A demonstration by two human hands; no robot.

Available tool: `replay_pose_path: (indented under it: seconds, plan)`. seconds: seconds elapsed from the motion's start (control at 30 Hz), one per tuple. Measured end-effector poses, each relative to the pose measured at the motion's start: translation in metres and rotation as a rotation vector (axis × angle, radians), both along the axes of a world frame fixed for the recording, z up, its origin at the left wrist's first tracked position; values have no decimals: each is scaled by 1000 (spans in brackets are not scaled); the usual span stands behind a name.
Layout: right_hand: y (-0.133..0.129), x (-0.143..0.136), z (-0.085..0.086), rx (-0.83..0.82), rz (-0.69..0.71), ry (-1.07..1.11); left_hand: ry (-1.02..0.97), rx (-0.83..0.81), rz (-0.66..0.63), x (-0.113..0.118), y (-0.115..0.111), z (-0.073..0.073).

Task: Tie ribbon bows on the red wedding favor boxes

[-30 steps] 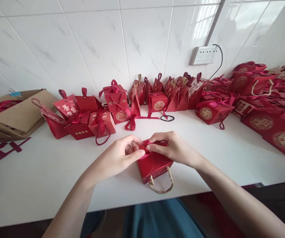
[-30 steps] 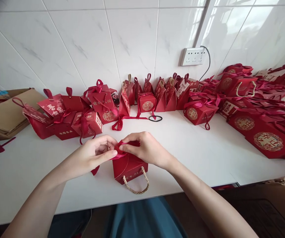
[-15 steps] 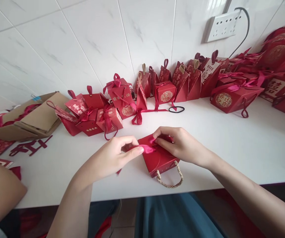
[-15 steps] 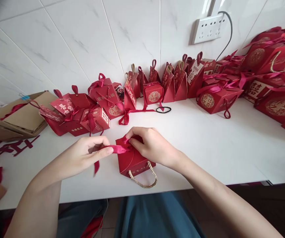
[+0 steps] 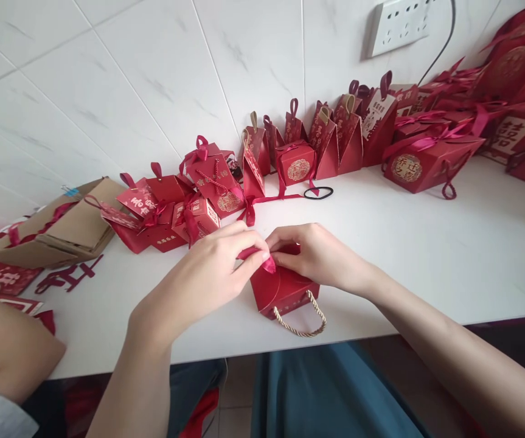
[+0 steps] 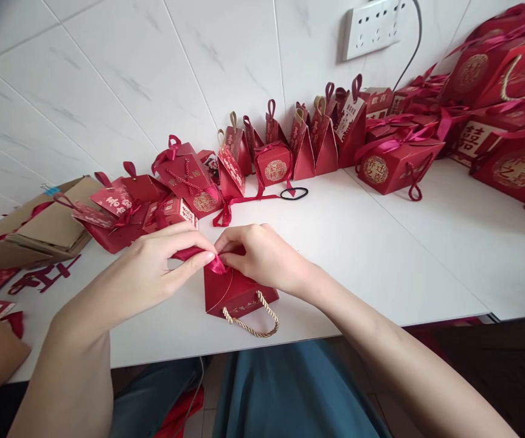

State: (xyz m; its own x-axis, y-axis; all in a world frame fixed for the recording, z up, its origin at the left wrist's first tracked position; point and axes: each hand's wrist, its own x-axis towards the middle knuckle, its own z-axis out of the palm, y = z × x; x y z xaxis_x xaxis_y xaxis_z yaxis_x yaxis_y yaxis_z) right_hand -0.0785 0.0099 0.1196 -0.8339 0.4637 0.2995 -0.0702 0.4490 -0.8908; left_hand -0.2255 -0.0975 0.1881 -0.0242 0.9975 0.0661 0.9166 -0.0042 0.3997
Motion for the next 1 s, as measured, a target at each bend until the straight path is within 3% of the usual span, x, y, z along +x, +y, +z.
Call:
replay_pose_path:
  seconds: [0.2, 0.4, 0.53, 0.63, 0.83, 1.0]
  plan:
    - [7, 0, 0, 110, 48, -37, -122, 15, -44, -9, 14, -9]
    - [10, 1, -8, 26, 28, 60, -452, 104, 73, -23, 25, -36]
    - [8, 2, -13, -43, 11, 113, -516, 143, 130, -23, 23, -56]
    - [4, 1, -16, -85, -29, 132, -487, 163, 102, -18, 17, -65]
    - [-2, -1, -18, -79, -124, 105, -323, 200, 12, -7, 1, -63]
    - [-8, -2, -18, -67, -195, 58, -338, 176, 15, -4, -3, -60]
